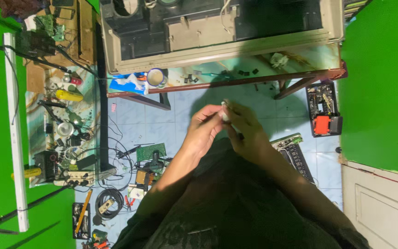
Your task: The person removes a speaker from an electronic device, cleans the speaker and the housing with a toothbrush and a cloth, and then screws a part back into the assembly using a screwdriver.
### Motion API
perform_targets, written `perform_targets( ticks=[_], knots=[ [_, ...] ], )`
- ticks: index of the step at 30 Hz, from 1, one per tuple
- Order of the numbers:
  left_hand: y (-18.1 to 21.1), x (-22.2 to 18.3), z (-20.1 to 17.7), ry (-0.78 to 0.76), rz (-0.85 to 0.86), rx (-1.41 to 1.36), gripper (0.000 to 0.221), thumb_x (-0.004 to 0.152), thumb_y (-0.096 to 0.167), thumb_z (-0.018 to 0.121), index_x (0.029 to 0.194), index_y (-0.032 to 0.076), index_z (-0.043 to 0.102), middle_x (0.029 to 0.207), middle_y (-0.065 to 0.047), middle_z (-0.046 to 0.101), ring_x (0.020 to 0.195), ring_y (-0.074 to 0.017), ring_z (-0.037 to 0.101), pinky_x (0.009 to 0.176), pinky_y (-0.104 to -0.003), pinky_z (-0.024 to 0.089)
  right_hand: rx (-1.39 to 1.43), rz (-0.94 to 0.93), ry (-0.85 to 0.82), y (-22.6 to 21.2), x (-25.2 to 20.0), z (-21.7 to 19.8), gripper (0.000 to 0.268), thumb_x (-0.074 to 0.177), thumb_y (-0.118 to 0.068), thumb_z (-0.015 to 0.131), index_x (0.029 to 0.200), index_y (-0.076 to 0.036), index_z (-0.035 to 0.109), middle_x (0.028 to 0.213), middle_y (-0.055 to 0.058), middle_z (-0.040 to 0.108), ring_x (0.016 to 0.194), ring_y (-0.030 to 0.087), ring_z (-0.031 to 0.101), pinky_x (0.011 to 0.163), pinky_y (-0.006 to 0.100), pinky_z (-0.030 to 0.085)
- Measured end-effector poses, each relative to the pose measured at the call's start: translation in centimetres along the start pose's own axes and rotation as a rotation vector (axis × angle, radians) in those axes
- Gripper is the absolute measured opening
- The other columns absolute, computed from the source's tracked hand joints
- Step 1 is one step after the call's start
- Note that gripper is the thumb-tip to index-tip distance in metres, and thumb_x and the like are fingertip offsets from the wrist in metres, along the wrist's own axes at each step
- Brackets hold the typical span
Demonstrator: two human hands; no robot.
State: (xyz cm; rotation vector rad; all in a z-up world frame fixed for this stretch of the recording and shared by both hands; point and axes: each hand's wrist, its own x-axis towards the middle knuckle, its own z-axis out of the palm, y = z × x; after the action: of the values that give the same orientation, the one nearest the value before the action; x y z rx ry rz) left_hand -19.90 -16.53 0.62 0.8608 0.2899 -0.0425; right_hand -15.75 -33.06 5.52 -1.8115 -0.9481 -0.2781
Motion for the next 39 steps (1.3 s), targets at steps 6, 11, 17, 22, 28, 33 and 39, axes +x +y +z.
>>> perform_targets(
  ticks=[6,11,17,22,28,33,39],
  knots=[
    [-4.2,2.1,2.3,0.015,0.054,0.350,0.018,0.105,0.012,0.060,0.110,-0.003,0.070,0.101,-0.008,0.073,0.093,-0.0156,0.071,0.090,-0.033,0.060,-0.043,0.068,0.003,3.7,-1.3,-3.5,0.033,0.094,0.002,0.072,0.127,-0.004,0.066,0.120,0.015,0.072,0.105,0.034,0.073,0.088,0.040,0.060],
    [-6.1,3.3,4.4,-0.021,0.006,0.425,0.031,0.108,0.023,0.056,0.109,-0.005,0.071,0.099,-0.010,0.076,0.089,-0.0162,0.073,0.088,-0.032,0.061,0.021,0.244,0.059,6.0,-2.6,-5.5,0.028,0.093,-0.002,0.075,0.118,0.000,0.063,0.105,0.015,0.070,0.093,0.032,0.072,0.078,0.039,0.057],
    [-6.1,4.8,5.7,-0.101,-0.112,0.359,0.032,0.106,0.024,0.060,0.113,-0.006,0.069,0.102,-0.011,0.073,0.090,-0.0182,0.071,0.090,-0.035,0.060,-0.061,0.296,0.049,6.6,-2.5,-7.9,0.019,0.093,-0.001,0.073,0.112,-0.004,0.071,0.106,0.015,0.072,0.093,0.033,0.072,0.079,0.039,0.058],
    [-6.3,7.8,5.4,-0.191,-0.155,0.332,0.037,0.109,0.027,0.058,0.112,-0.007,0.070,0.102,-0.013,0.075,0.094,-0.0200,0.072,0.092,-0.036,0.059,-0.085,0.272,0.084,7.2,-2.0,-8.8,0.028,0.092,0.001,0.070,0.119,-0.003,0.070,0.115,0.019,0.071,0.102,0.036,0.072,0.086,0.039,0.059],
    [-6.4,12.5,5.4,-0.336,-0.270,0.326,0.035,0.106,0.027,0.055,0.116,-0.002,0.070,0.106,-0.008,0.075,0.095,-0.0161,0.071,0.090,-0.032,0.058,0.027,0.569,0.089,9.6,-1.3,-9.0,0.028,0.096,0.000,0.065,0.124,-0.001,0.066,0.108,0.015,0.076,0.094,0.026,0.077,0.080,0.033,0.060],
    [-7.7,18.2,3.5,-0.370,-0.151,0.593,0.030,0.108,0.024,0.060,0.103,-0.004,0.070,0.086,-0.010,0.072,0.077,-0.0159,0.068,0.072,-0.031,0.056,0.093,0.711,0.274,14.0,-0.2,-7.0,0.019,0.094,-0.003,0.074,0.111,0.002,0.068,0.101,0.014,0.077,0.093,0.019,0.077,0.083,0.030,0.059],
    [-10.2,25.5,1.6,-0.356,-0.028,0.910,0.025,0.100,0.024,0.068,0.108,0.000,0.071,0.086,-0.012,0.074,0.076,-0.0175,0.071,0.070,-0.033,0.056,0.094,0.737,0.337,21.7,-0.2,-4.1,0.019,0.094,0.001,0.068,0.113,0.002,0.066,0.104,0.013,0.073,0.098,0.018,0.073,0.084,0.029,0.057]
  ],
)
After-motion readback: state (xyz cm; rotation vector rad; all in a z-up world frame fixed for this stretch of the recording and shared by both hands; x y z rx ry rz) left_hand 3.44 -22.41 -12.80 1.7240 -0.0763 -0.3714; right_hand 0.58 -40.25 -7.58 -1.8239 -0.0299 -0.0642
